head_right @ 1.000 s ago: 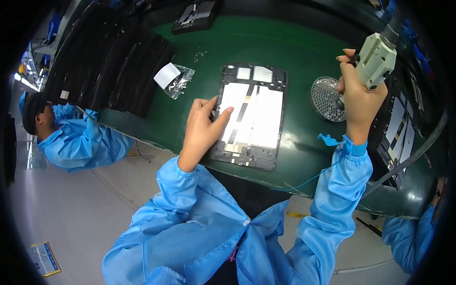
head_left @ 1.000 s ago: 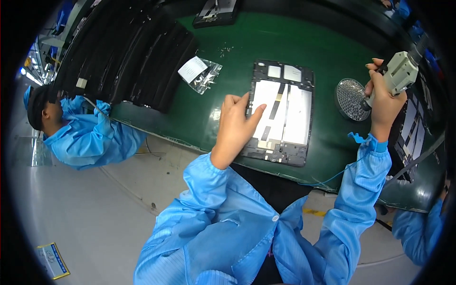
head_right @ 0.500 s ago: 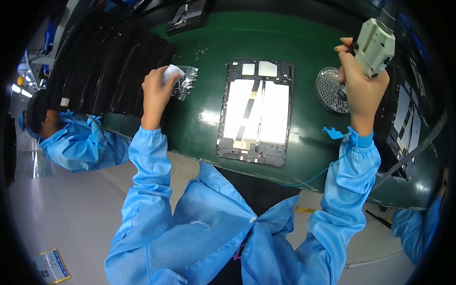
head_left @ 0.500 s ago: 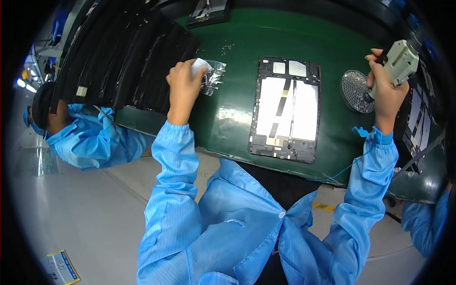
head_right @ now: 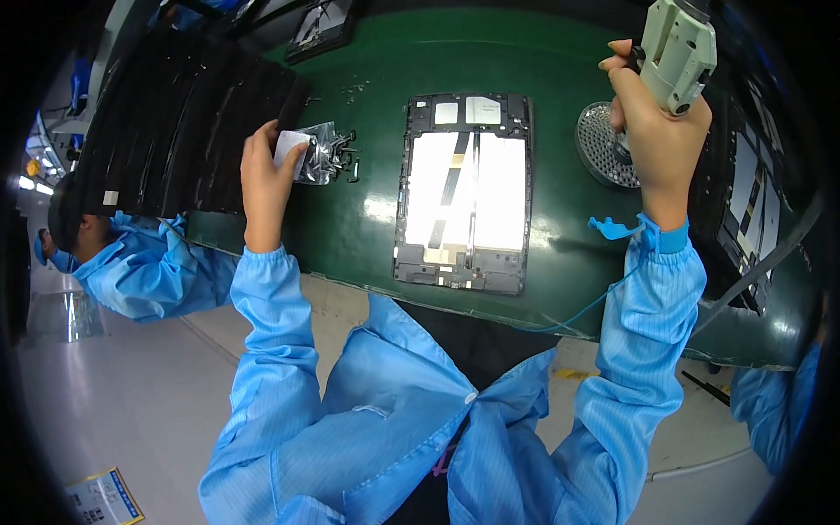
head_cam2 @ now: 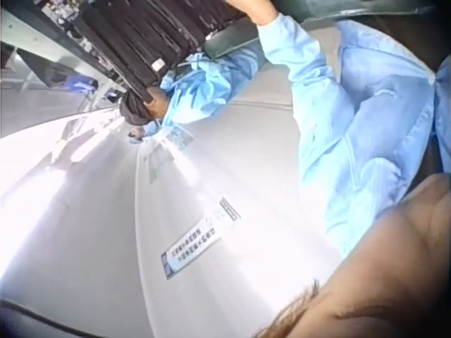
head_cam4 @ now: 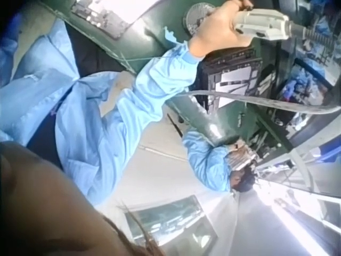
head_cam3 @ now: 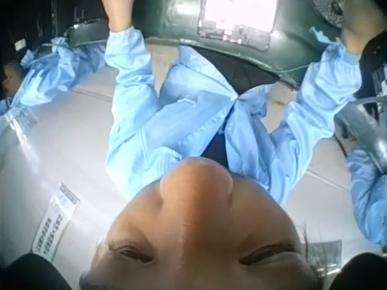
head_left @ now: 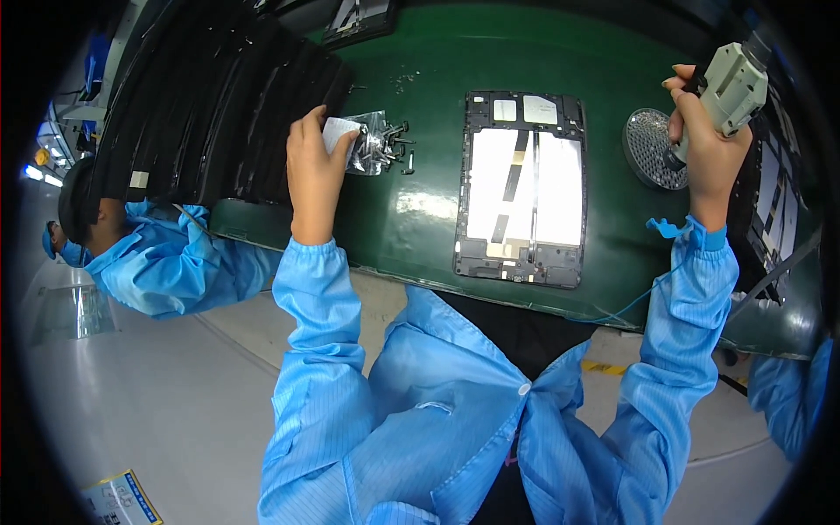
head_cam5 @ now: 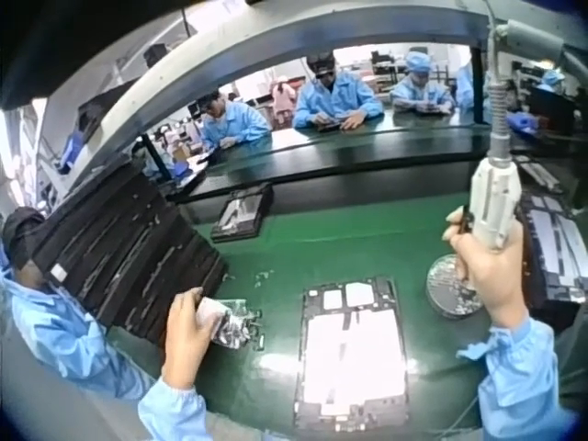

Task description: The person assembles internal components of tablet devices by securing internal ribbon cables and other parts into a tablet chassis with screws, using an electric screwdriver.

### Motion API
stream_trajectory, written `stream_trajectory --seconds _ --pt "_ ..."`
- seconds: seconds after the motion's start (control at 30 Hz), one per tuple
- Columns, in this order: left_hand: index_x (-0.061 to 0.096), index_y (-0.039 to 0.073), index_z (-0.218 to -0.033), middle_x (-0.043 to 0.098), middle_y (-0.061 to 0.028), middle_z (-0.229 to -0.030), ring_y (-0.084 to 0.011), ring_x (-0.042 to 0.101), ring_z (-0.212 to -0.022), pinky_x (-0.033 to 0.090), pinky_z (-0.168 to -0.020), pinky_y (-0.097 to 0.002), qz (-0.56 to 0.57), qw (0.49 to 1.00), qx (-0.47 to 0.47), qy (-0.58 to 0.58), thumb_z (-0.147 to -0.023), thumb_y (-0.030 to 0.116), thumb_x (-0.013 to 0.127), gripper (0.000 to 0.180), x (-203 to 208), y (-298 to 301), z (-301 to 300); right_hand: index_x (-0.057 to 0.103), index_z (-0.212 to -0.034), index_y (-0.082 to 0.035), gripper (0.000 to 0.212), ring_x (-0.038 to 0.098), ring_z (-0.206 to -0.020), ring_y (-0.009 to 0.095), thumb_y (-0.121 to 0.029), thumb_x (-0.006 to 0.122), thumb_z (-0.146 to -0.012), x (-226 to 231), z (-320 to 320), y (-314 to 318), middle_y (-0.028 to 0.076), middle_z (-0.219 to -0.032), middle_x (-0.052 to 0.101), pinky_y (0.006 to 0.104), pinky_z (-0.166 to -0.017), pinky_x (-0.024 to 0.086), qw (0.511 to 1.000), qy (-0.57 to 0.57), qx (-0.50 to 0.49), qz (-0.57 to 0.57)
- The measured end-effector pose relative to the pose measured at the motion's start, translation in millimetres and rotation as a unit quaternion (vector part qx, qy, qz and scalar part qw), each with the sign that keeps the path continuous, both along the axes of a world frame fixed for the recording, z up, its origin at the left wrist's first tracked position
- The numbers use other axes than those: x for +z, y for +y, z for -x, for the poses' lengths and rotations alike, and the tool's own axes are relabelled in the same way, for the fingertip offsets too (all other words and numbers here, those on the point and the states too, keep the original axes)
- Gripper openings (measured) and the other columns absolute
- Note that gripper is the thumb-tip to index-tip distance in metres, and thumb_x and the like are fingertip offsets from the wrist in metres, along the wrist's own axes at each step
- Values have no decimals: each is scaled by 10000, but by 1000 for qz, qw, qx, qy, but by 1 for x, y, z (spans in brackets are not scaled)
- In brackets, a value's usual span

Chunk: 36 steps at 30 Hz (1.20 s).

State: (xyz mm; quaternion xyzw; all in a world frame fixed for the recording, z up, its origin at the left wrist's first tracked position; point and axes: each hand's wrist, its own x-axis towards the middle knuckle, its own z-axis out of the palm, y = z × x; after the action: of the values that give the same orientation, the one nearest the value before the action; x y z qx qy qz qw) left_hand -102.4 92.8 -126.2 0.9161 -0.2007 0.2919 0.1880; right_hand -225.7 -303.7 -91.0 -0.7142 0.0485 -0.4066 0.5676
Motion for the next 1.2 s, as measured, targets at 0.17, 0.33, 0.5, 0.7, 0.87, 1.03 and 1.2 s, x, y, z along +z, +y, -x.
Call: stream_trajectory --seconds 0.17,0.33,0.5,0.7,0.87,1.03,1.2 --pt "699 35 -1005 662 -118 -913 -275 660 -820 530 -779 -380 -39 993 -110 33 -841 176 774 229 3 -16 43 717 -1009 24 166 521 -511 70 -19 649 -864 -3 3 -3 22 -646 619 232 -501 412 1000 -10 -6 9" --pt "666 2 -972 619 -130 -901 -281 646 -755 516 -627 -362 24 971 -146 186 -826 163 797 253 -24 -31 64 725 -1004 21 155 530 -509 68 -37 683 -866 -2 9 -1 17 -653 627 230 -489 410 1000 -20 -10 3" --pt "635 -27 -943 604 -158 -882 -314 615 -740 489 -622 -394 -9 985 -131 112 -910 62 681 106 -32 -22 61 747 -973 9 141 569 -514 81 -35 696 -849 -5 2 -6 14 -642 644 223 -490 424 999 -25 20 4" --pt "628 -19 -1034 686 -82 -948 -93 615 -798 486 -681 -233 275 919 -139 245 -1025 122 577 151 -20 -46 56 754 -952 6 152 585 -513 103 -15 672 -825 -24 -5 -35 21 -665 672 224 -497 441 994 -95 61 0" --pt "620 -20 -1278 675 -94 -1011 -112 628 -866 526 -789 -248 371 857 -218 283 -1036 178 570 317 -19 -91 -4 626 -1073 53 300 553 -513 119 69 520 -793 -54 -28 -45 179 -983 721 242 -472 467 880 -287 352 -139" --pt "637 -19 -1262 683 -102 -1054 -128 647 -912 539 -856 -252 402 831 -214 318 -1035 199 571 322 -41 -106 -44 622 -1078 52 306 553 -513 120 60 517 -791 -35 -15 -25 186 -976 720 244 -477 472 992 -34 66 -105" --pt "647 -23 -1229 691 -114 -1056 -146 657 -938 542 -873 -270 381 827 -220 350 -1026 194 581 304 -54 -107 -41 630 -858 77 65 574 -505 177 40 592 -821 -46 -22 -54 148 -736 671 318 -508 483 994 -76 70 -45"
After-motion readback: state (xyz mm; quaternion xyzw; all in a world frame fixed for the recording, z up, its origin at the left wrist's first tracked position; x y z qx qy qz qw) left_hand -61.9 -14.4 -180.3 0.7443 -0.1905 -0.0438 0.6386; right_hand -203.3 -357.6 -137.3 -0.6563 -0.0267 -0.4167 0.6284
